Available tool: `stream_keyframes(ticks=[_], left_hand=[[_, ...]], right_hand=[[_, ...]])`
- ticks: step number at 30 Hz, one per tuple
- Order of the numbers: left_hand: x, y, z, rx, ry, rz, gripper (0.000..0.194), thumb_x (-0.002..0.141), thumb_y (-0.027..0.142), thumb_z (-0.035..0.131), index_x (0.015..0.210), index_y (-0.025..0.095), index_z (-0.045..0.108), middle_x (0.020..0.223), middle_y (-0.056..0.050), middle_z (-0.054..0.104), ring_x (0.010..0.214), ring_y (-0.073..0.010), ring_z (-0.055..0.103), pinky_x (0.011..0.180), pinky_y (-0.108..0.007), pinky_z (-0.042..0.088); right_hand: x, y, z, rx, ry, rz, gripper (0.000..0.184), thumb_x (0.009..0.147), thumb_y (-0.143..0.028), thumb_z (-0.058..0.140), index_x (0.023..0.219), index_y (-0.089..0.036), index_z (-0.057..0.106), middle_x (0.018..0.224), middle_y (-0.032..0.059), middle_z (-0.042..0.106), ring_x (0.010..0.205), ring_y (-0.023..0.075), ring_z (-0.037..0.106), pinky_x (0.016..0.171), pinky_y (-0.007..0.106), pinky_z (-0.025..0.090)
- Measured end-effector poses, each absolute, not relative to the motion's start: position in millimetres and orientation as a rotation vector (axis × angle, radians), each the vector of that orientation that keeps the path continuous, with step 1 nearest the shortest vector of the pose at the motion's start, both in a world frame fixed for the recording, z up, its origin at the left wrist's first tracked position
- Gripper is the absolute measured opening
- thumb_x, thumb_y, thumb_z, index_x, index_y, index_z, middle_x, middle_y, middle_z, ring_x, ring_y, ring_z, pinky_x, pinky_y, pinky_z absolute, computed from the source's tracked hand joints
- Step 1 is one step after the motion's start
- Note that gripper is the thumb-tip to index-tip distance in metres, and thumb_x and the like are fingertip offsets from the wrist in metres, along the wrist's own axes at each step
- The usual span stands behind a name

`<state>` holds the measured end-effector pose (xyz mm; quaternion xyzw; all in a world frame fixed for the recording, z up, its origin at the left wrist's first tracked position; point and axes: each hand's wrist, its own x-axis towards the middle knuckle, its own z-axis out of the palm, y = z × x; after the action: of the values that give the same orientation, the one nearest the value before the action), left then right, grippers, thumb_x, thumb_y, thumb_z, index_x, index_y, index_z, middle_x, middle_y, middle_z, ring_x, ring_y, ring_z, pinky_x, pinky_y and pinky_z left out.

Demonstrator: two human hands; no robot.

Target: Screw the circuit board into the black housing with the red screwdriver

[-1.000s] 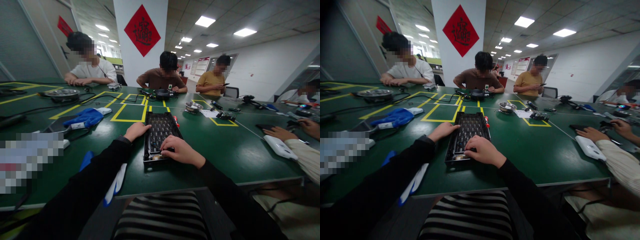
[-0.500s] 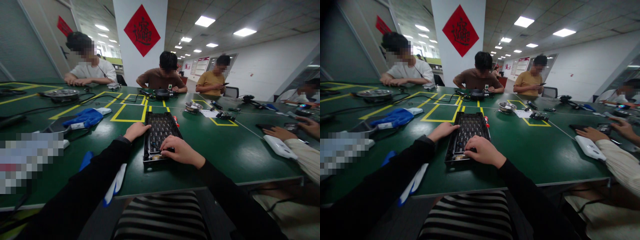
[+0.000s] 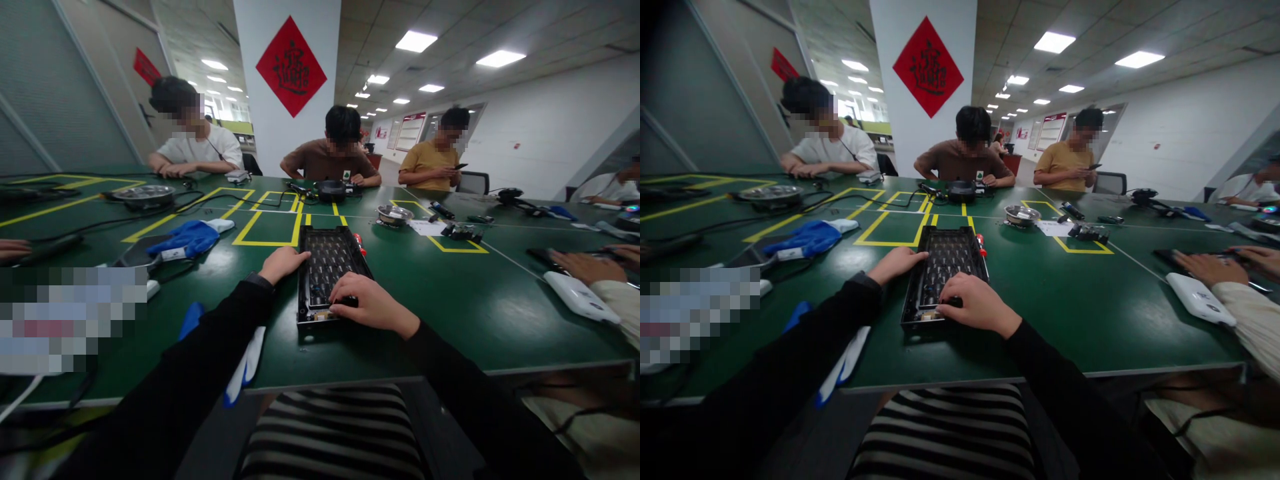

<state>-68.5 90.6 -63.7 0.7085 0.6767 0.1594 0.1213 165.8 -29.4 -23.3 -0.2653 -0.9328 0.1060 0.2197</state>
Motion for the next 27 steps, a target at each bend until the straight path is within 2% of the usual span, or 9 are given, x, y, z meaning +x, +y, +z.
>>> stream_keyframes(ticks=[7,13,16,19,24,27], left_hand=[[-68,88,-60,2.098,1.945,0.454,0.055,0.076,0.060,0.038,0.059,0.014,0.064,0.066,-0.010,0.063,0.063,-0.0189,0.058,0.052,-0.025,0.033],[-68,88,-60,2.089,1.942,0.436,0.052,0.077,0.056,0.039,0.063,0.014,0.065,0.069,-0.010,0.064,0.062,-0.0182,0.058,0.052,-0.025,0.033],[-69,87,-59,2.087,1.934,0.448,0.053,0.077,0.057,0.038,0.062,0.014,0.065,0.068,-0.009,0.064,0.061,-0.0178,0.057,0.050,-0.025,0.032],[-68,86,-59,2.082,1.932,0.452,0.054,0.077,0.057,0.038,0.062,0.014,0.065,0.068,-0.009,0.063,0.061,-0.0174,0.056,0.051,-0.025,0.032],[-67,85,-58,2.069,1.930,0.465,0.053,0.078,0.057,0.038,0.066,0.014,0.066,0.068,-0.010,0.064,0.062,-0.0181,0.057,0.052,-0.025,0.033],[-67,86,-59,2.071,1.931,0.464,0.054,0.078,0.058,0.037,0.064,0.014,0.066,0.067,-0.010,0.064,0.061,-0.0186,0.057,0.052,-0.026,0.033]], right_hand=[[165,-33,-23,-0.752,-2.553,0.377,0.019,0.081,-0.034,0.057,0.085,-0.017,0.065,0.088,0.0056,0.063,0.087,0.0175,0.054,0.083,0.034,0.040],[178,-16,19,-0.772,-2.494,0.607,0.029,0.085,-0.036,0.052,0.107,-0.018,0.057,0.102,0.0054,0.062,0.092,0.0154,0.056,0.082,0.030,0.043],[182,17,35,-0.840,-2.531,0.431,0.024,0.085,-0.030,0.051,0.104,-0.017,0.058,0.098,0.0056,0.063,0.087,0.0153,0.057,0.079,0.029,0.043],[177,52,27,-0.942,-2.668,0.207,0.016,0.081,-0.022,0.055,0.094,-0.016,0.063,0.091,0.0058,0.064,0.082,0.0163,0.057,0.076,0.028,0.042],[154,80,-8,-1.004,-2.777,-0.092,0.022,0.080,-0.016,0.054,0.099,-0.020,0.065,0.098,0.0075,0.064,0.095,0.0202,0.055,0.083,0.031,0.037],[142,87,-21,-1.002,-2.759,-0.072,0.020,0.080,-0.017,0.055,0.096,-0.021,0.067,0.096,0.0082,0.064,0.096,0.0211,0.054,0.082,0.031,0.036]])
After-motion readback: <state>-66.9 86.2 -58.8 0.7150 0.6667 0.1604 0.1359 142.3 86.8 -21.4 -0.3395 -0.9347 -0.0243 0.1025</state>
